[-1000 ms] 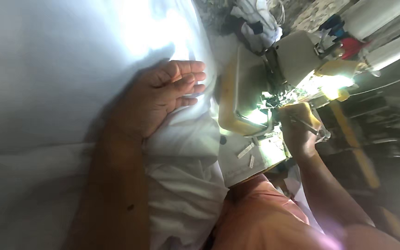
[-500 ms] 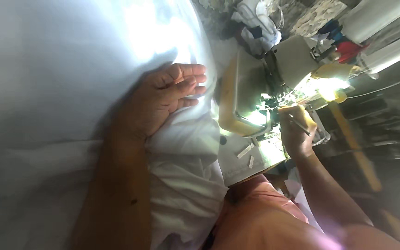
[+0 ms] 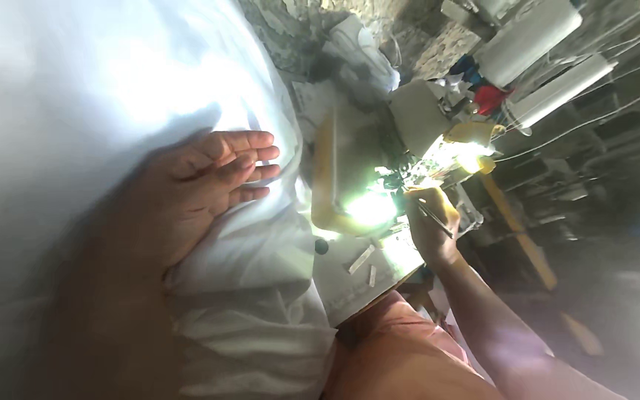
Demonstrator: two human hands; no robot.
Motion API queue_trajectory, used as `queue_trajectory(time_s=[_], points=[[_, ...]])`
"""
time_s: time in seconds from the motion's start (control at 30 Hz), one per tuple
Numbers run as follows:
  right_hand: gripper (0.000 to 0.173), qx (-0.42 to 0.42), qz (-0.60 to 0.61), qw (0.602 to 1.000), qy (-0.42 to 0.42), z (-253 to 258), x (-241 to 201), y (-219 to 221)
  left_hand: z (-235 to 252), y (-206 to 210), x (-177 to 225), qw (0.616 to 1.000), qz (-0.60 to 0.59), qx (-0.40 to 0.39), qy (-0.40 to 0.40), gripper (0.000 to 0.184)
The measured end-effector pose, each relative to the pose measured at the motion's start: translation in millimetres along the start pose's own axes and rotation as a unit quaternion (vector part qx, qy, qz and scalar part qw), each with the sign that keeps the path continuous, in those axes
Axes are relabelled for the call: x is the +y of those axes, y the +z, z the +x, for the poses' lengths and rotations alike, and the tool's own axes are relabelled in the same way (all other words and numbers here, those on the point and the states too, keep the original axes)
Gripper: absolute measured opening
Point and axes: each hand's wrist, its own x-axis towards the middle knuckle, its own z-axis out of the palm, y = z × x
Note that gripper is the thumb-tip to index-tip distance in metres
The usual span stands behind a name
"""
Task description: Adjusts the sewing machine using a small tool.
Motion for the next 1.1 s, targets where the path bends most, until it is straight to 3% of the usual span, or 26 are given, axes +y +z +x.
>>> queue_trajectory(time_s=[0.63,1.1], points=[[0.015,-0.028,0.009,0.999,0.022,-2,0,-1,1,-6,-10,0.999,-0.008,-0.007,0.032,0.029],[0.015,-0.046,-0.004,0.999,-0.021,9,1,-4,1,-5,-8,1.0,-0.007,-0.005,0.027,0.028]])
